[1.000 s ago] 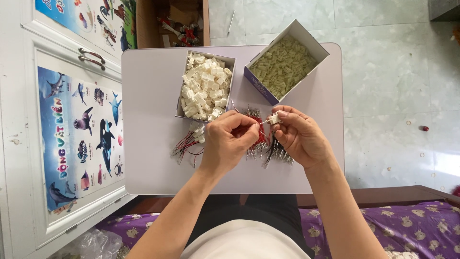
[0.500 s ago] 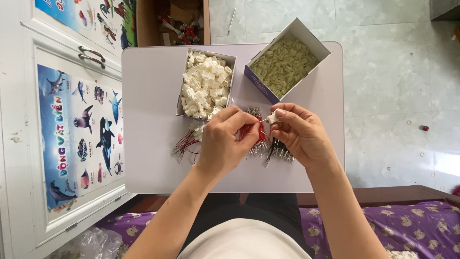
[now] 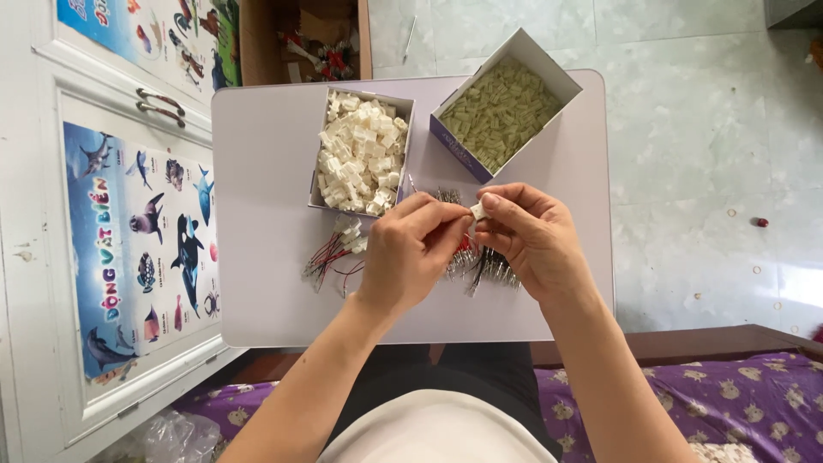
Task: Manually inserting individual electrical wires into white plastic connector housings.
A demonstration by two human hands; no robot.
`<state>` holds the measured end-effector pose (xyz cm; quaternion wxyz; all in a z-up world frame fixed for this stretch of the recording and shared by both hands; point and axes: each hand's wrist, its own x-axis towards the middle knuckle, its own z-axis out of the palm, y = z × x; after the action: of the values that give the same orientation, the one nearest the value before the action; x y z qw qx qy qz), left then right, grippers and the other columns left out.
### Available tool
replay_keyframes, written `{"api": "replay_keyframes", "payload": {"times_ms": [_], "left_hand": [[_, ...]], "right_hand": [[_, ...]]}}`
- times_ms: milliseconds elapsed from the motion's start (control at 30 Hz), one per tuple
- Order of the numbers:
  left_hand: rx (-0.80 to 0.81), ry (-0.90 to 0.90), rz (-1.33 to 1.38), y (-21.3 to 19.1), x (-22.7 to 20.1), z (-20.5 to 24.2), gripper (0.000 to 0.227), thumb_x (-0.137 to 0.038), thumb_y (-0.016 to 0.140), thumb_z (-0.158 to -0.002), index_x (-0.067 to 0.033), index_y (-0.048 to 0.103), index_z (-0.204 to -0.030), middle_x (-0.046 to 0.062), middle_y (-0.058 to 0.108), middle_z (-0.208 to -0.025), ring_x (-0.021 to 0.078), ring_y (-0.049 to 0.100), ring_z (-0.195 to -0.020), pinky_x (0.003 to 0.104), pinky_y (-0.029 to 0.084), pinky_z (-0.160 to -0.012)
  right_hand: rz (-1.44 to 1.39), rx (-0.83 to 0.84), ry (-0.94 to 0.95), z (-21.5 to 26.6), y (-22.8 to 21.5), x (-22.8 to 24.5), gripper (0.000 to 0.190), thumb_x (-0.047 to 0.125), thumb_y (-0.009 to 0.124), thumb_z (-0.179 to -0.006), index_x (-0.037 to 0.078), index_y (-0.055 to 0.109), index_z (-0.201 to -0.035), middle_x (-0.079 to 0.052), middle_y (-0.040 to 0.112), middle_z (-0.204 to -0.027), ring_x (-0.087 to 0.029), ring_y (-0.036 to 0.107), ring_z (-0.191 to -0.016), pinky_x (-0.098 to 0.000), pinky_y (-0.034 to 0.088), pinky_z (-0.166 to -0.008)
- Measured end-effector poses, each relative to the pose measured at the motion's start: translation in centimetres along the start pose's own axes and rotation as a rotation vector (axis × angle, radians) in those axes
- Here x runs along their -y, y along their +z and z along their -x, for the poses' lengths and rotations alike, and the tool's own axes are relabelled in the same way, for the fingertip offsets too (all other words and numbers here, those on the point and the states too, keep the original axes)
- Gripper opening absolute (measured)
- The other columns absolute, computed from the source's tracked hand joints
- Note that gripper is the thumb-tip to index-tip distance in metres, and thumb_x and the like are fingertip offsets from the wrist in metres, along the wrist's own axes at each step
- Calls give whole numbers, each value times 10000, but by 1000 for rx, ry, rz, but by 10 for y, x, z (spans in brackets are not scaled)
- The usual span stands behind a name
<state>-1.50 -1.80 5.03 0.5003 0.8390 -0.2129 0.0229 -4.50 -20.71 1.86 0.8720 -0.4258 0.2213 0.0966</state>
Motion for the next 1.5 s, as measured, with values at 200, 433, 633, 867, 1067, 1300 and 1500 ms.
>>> {"api": "replay_keyframes", "payload": {"times_ms": [200, 433, 633, 867, 1067, 1300, 1500], "left_hand": [[86, -391, 398, 11, 9, -2, 128, -99, 719, -951, -36, 787, -1041, 26, 782, -841, 69, 716, -735, 219, 565, -619], [-27, -83, 191, 34, 3, -17, 91, -99, 727, -946, -26, 770, -980, 21, 731, -864, 64, 693, -703, 205, 571, -622], [275, -629, 578, 102, 70, -14, 322, -310, 746, -930, -107, 689, -1174, 90, 770, -920, 183, 673, -617, 327, 543, -531], [502, -406, -420, 163, 107, 0, 288, -341, 739, -844, -67, 784, -921, 193, 745, -889, 398, 730, -881, 498, 583, -780], [555, -591, -71, 116, 72, -21, 257, -308, 766, -805, -84, 783, -931, 119, 764, -806, 265, 735, -758, 399, 580, -710], [492, -548, 258, 82, 42, -23, 232, -199, 729, -785, -72, 793, -968, 3, 778, -775, 56, 729, -704, 239, 579, -677], [429, -549, 250, 60, 21, -25, 217, -223, 719, -830, -52, 805, -934, 25, 759, -711, 54, 679, -635, 250, 554, -598]], "right_hand": [[-73, -39, 8, 0, -9, 2, 167, 64, 666, -984, -51, 683, -1104, -124, 732, -921, -160, 736, -783, -263, 644, -700], [-121, -70, -35, 1, -34, 10, 142, 46, 666, -996, -43, 695, -1103, -118, 728, -937, -159, 733, -805, -267, 643, -730], [1, -222, -160, 12, -87, 34, 70, 61, 659, -970, 24, 695, -1017, -86, 710, -878, -143, 668, -728, -272, 551, -626], [78, -296, -58, 19, -115, 19, 65, 99, 658, -933, 35, 672, -936, -39, 659, -815, -92, 545, -631, -249, 416, -549], [220, -356, 48, 11, -120, 2, 143, 141, 724, -910, 23, 720, -991, -31, 654, -764, -96, 546, -590, -248, 424, -501], [356, -323, 14, 3, -87, 8, 257, 202, 746, -918, 40, 777, -1115, 9, 633, -740, -80, 549, -582, -231, 458, -495], [335, -257, -12, 3, -80, 10, 214, 182, 765, -925, -5, 771, -1029, -11, 679, -792, -72, 568, -606, -228, 457, -492]]}}
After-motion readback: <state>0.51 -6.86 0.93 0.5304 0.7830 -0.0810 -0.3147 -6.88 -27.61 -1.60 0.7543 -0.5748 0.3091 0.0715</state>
